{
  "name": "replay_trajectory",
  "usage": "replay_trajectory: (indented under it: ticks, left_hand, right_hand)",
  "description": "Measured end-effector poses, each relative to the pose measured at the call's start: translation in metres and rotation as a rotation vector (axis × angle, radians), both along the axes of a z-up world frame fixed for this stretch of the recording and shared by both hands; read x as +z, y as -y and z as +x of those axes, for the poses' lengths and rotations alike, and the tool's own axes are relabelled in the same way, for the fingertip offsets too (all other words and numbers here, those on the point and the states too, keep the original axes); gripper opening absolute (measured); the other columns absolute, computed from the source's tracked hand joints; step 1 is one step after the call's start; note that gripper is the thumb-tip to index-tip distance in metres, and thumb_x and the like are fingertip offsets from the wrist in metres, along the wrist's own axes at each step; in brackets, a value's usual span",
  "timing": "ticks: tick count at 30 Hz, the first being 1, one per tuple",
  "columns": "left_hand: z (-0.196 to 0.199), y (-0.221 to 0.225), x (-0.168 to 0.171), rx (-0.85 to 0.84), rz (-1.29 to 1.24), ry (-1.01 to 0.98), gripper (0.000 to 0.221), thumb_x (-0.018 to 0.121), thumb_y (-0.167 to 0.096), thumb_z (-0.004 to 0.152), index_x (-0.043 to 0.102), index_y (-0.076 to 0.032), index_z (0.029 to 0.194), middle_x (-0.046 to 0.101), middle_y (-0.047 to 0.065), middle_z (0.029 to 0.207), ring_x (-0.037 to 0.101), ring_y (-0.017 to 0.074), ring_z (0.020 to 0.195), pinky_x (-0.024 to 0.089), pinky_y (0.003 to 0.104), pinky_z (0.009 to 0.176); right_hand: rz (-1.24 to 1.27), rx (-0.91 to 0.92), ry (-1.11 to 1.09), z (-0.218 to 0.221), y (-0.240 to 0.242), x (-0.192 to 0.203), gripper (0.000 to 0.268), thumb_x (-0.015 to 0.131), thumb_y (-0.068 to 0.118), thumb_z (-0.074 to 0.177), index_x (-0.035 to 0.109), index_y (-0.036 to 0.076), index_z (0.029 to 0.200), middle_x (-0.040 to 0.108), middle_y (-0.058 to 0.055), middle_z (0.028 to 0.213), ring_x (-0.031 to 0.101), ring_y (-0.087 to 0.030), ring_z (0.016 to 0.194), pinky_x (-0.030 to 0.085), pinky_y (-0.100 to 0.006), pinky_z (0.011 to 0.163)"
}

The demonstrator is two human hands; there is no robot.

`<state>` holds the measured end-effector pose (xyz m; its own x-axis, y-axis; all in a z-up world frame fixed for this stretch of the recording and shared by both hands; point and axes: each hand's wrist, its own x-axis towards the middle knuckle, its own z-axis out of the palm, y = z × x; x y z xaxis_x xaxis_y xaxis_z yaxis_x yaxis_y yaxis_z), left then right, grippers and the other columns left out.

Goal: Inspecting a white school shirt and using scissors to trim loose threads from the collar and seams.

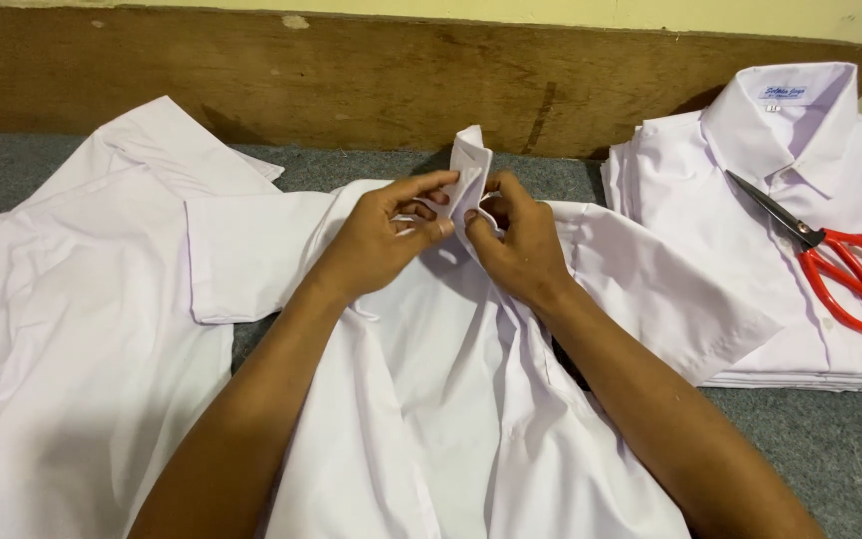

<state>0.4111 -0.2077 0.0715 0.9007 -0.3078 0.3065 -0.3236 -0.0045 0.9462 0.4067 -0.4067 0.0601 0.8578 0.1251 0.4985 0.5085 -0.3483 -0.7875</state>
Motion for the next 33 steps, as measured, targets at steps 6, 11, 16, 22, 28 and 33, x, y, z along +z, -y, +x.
replay_trajectory:
  ticks: [6, 11, 16, 22, 28, 33]
  left_hand:
    - [-0.008, 0.006, -0.006, 0.045, 0.206, 0.08, 0.059, 0.081, -0.004, 0.087, 0.061, -0.013, 0.142, 0.063, 0.012, 0.109, 0.066, 0.017, 0.09, 0.062, 0.035, 0.09]
    - [0.0, 0.004, -0.013, 0.179, 0.221, 0.167, 0.057, 0.078, 0.005, 0.083, 0.063, -0.011, 0.136, 0.062, 0.01, 0.104, 0.066, 0.0161, 0.085, 0.061, 0.032, 0.083]
    - [-0.002, 0.006, -0.007, 0.356, 0.032, 0.227, 0.058, 0.073, 0.009, 0.085, 0.059, -0.009, 0.138, 0.057, 0.005, 0.099, 0.062, 0.0137, 0.085, 0.059, 0.029, 0.083]
    - [-0.002, 0.006, -0.005, 0.395, -0.061, 0.064, 0.061, 0.072, 0.005, 0.087, 0.048, -0.009, 0.142, 0.05, 0.003, 0.1, 0.061, 0.0115, 0.086, 0.058, 0.026, 0.08]
    - [0.009, -0.002, -0.024, 0.241, -0.191, -0.033, 0.071, 0.079, -0.005, 0.092, 0.034, -0.009, 0.147, 0.052, 0.009, 0.108, 0.068, 0.0158, 0.089, 0.062, 0.028, 0.084]
    - [0.007, -0.004, -0.023, 0.152, -0.173, -0.071, 0.079, 0.083, 0.006, 0.081, 0.039, -0.009, 0.145, 0.055, 0.011, 0.113, 0.07, 0.0208, 0.098, 0.062, 0.032, 0.094]
  right_hand:
    - [-0.107, -0.036, -0.006, -0.006, -0.001, -0.005, 0.023, 0.062, 0.014, 0.089, 0.058, 0.013, 0.111, 0.065, -0.01, 0.064, 0.058, -0.021, 0.052, 0.046, -0.032, 0.051]
    - [-0.183, -0.037, 0.002, -0.008, 0.002, -0.009, 0.025, 0.061, 0.009, 0.088, 0.058, 0.011, 0.113, 0.066, -0.016, 0.066, 0.06, -0.032, 0.053, 0.045, -0.037, 0.054]
    - [-0.346, 0.005, -0.031, -0.012, 0.002, 0.002, 0.039, 0.064, 0.019, 0.087, 0.058, 0.02, 0.125, 0.078, -0.013, 0.092, 0.074, -0.04, 0.086, 0.055, -0.047, 0.075]
    - [-0.539, -0.041, -0.119, -0.018, -0.008, 0.016, 0.028, 0.063, 0.024, 0.092, 0.065, 0.017, 0.119, 0.079, -0.015, 0.104, 0.075, -0.041, 0.098, 0.059, -0.052, 0.084]
    - [-0.4, -0.16, -0.113, -0.013, -0.004, 0.016, 0.02, 0.06, 0.021, 0.097, 0.071, 0.016, 0.112, 0.075, -0.016, 0.077, 0.074, -0.043, 0.079, 0.057, -0.05, 0.071]
    - [-0.113, -0.212, -0.216, 0.004, 0.009, 0.007, 0.015, 0.062, 0.025, 0.092, 0.069, 0.013, 0.098, 0.064, -0.01, 0.064, 0.061, -0.023, 0.065, 0.05, -0.036, 0.064]
